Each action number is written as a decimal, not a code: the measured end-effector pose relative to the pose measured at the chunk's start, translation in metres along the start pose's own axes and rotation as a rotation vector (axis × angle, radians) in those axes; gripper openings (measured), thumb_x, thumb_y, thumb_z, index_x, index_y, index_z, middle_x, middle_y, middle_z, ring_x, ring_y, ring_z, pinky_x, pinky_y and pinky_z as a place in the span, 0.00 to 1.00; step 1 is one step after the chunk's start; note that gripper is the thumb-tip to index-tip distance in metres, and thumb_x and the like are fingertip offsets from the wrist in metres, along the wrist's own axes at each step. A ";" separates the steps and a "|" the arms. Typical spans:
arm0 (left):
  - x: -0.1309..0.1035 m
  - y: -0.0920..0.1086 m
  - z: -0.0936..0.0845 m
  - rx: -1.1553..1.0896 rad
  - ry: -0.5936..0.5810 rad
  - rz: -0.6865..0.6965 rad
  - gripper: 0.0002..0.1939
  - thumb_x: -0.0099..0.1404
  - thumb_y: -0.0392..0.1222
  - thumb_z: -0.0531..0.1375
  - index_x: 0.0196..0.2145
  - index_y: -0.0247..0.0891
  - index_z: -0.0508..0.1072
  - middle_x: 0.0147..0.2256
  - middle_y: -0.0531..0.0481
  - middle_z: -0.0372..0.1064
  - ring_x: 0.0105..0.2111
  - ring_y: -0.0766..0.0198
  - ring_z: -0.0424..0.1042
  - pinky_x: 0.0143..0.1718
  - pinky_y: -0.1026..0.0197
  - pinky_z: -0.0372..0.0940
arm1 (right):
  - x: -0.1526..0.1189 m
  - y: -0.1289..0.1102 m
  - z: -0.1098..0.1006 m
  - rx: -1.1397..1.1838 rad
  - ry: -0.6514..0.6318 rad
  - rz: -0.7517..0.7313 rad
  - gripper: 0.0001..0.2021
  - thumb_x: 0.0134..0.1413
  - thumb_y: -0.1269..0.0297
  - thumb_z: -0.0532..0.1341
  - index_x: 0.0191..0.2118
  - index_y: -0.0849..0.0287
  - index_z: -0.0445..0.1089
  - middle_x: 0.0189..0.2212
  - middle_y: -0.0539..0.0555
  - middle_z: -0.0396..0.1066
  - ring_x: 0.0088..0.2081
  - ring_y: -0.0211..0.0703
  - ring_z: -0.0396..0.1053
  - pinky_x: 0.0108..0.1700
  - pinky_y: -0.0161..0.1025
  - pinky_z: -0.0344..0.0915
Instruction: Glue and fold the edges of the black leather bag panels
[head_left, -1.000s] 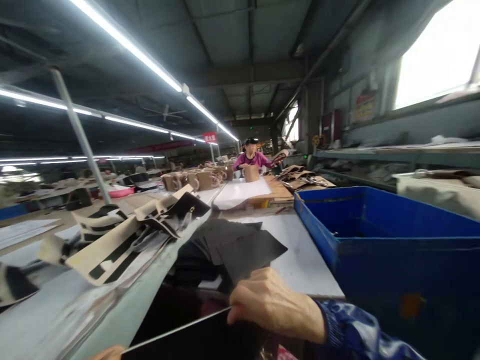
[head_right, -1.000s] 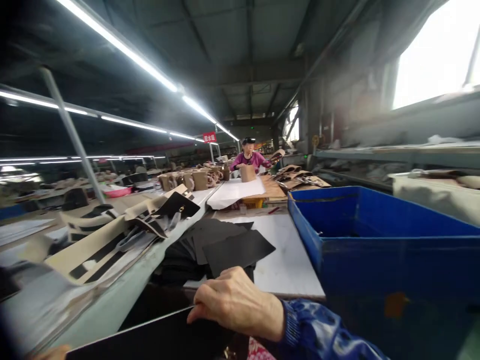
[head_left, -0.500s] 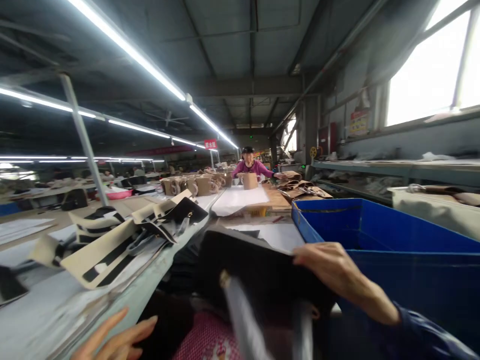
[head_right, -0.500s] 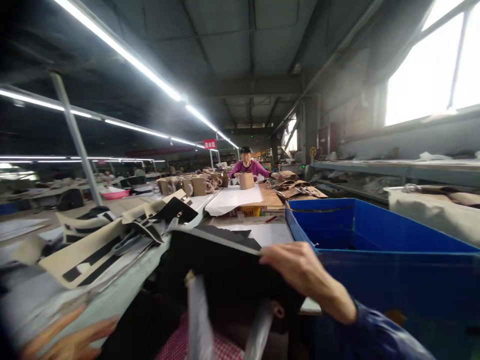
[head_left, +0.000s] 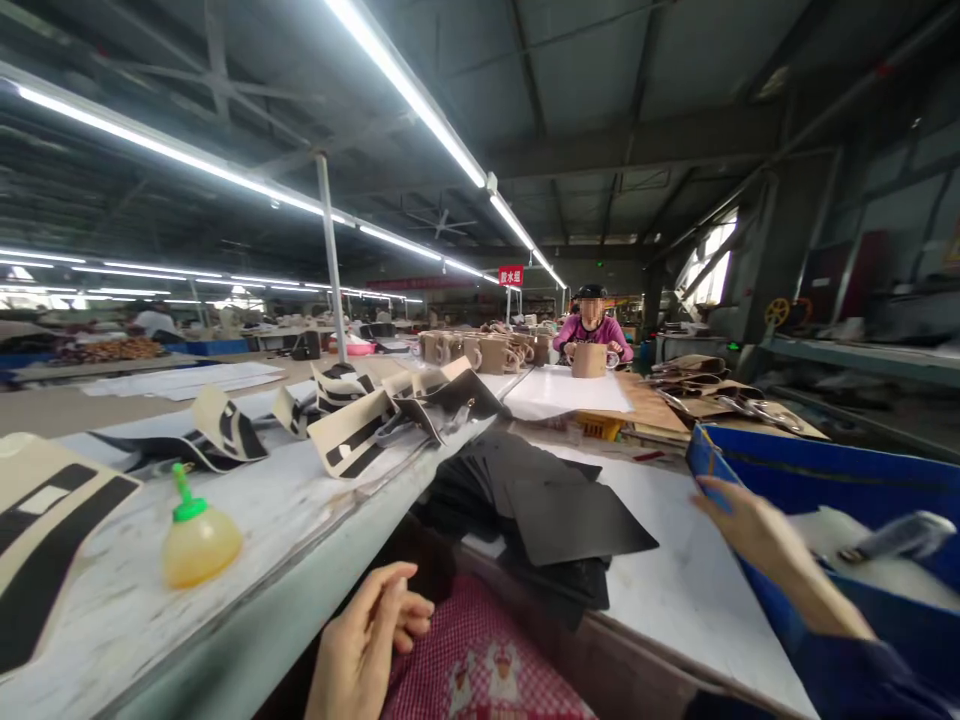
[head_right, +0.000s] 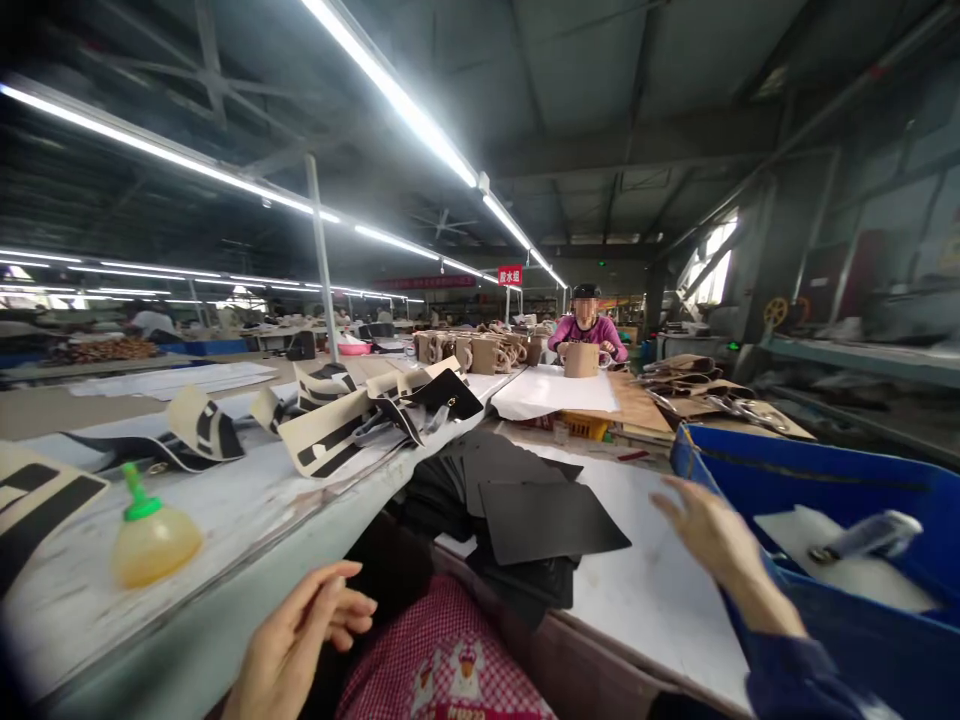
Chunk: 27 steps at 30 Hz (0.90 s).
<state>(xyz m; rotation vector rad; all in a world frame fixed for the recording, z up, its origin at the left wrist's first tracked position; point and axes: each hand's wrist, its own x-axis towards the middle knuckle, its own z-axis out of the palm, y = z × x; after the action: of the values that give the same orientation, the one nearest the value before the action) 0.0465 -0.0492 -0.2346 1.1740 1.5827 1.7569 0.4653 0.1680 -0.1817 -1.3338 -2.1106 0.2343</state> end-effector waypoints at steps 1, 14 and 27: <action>-0.003 -0.003 0.008 -0.011 -0.032 -0.006 0.26 0.67 0.64 0.53 0.44 0.36 0.71 0.29 0.49 0.77 0.28 0.62 0.76 0.29 0.64 0.69 | 0.003 -0.006 0.038 -0.025 -0.036 0.004 0.27 0.55 0.45 0.53 0.54 0.52 0.73 0.48 0.62 0.75 0.52 0.68 0.70 0.55 0.57 0.65; -0.013 -0.045 0.051 0.074 -0.394 -0.039 0.29 0.68 0.66 0.50 0.39 0.37 0.73 0.27 0.46 0.77 0.27 0.64 0.75 0.23 0.69 0.62 | 0.014 -0.049 0.175 -0.273 -0.329 -0.133 0.17 0.71 0.58 0.55 0.60 0.54 0.66 0.61 0.59 0.63 0.59 0.56 0.63 0.54 0.57 0.67; -0.015 -0.068 0.068 0.109 -0.509 -0.077 0.19 0.68 0.48 0.51 0.39 0.30 0.74 0.30 0.35 0.80 0.25 0.60 0.78 0.21 0.68 0.62 | 0.024 -0.024 0.192 -0.297 -0.233 -0.309 0.22 0.59 0.55 0.51 0.54 0.48 0.74 0.55 0.58 0.70 0.50 0.63 0.69 0.37 0.53 0.73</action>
<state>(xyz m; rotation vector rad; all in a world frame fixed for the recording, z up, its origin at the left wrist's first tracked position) 0.0995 -0.0112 -0.3074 1.4494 1.3985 1.2054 0.3273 0.2104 -0.3126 -1.1604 -2.5933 -0.0594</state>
